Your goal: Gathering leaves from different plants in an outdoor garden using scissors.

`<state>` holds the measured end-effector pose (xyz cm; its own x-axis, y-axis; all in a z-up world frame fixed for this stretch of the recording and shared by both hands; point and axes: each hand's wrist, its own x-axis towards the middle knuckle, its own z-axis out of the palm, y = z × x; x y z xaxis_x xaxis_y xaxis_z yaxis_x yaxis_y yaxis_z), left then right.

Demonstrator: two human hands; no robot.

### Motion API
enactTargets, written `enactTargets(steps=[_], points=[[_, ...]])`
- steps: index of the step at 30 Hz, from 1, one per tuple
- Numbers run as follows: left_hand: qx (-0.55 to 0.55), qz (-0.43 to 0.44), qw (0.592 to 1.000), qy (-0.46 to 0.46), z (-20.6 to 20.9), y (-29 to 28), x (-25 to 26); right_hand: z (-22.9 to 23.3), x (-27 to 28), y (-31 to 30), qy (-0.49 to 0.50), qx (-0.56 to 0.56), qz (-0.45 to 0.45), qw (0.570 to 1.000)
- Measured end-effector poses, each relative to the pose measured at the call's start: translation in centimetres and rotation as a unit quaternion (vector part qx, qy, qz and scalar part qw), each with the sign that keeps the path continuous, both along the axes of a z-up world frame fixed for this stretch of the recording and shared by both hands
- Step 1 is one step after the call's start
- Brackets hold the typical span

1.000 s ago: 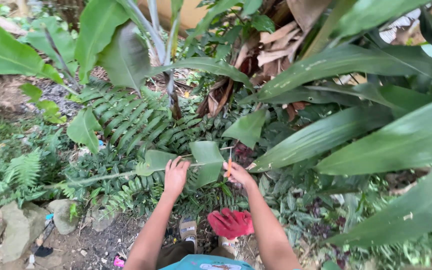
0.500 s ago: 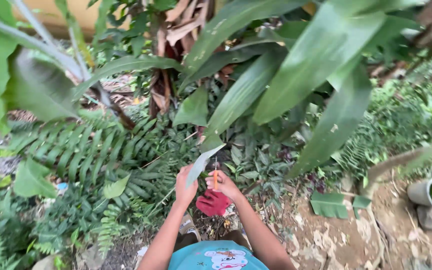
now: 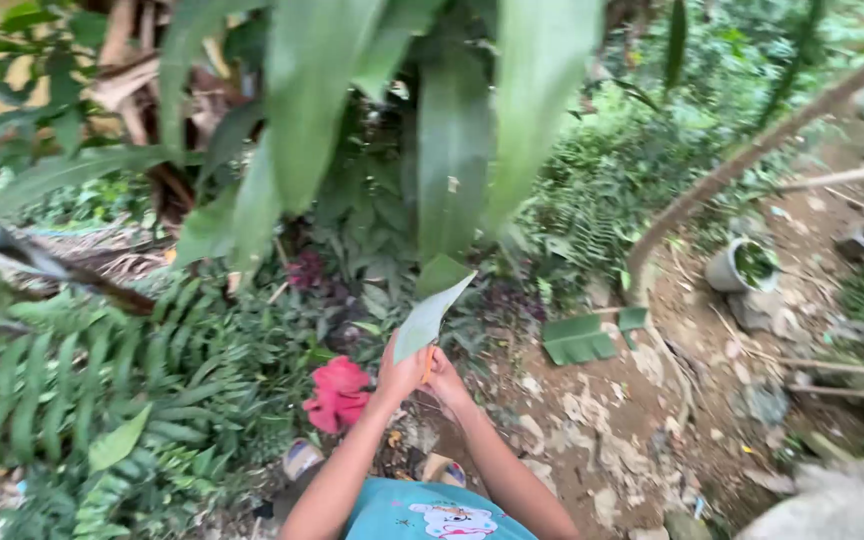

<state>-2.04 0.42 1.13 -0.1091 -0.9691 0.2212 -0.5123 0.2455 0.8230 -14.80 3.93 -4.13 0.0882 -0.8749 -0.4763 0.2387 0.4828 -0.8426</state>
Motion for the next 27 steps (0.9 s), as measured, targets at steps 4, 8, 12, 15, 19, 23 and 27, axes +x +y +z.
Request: enactTargets(steps=[4, 8, 12, 15, 19, 23, 27], points=[[-0.086, -0.070, 0.994, 0.021, 3.6, 2.0, -8.6, 1.3, -6.6, 2.1, -0.017, -0.048, -0.074, 0.996], [-0.064, -0.131, 0.989, 0.015, 6.1, 4.1, -15.9, -4.2, -14.7, 4.5, -0.045, -0.078, -0.173, 0.981], [-0.080, -0.180, 0.980, 0.015, 5.9, 5.7, -21.8, -2.4, -21.3, 6.4, -0.063, -0.102, -0.282, 0.952], [-0.052, -0.184, 0.980, -0.046, 4.7, 6.9, -24.5, 0.5, -25.8, 8.1, -0.072, -0.038, -0.370, 0.925], [-0.038, -0.210, 0.967, -0.136, 3.7, 7.9, -26.6, 0.0, -30.1, 9.6, -0.079, -0.022, -0.436, 0.896], [0.023, -0.232, 0.949, -0.212, 4.4, 7.8, -28.6, -0.1, -33.1, 10.3, -0.098, -0.036, -0.481, 0.871], [0.078, -0.279, 0.939, -0.183, 1.3, 6.8, -32.1, 0.2, -35.6, 10.5, -0.114, -0.040, -0.512, 0.851]])
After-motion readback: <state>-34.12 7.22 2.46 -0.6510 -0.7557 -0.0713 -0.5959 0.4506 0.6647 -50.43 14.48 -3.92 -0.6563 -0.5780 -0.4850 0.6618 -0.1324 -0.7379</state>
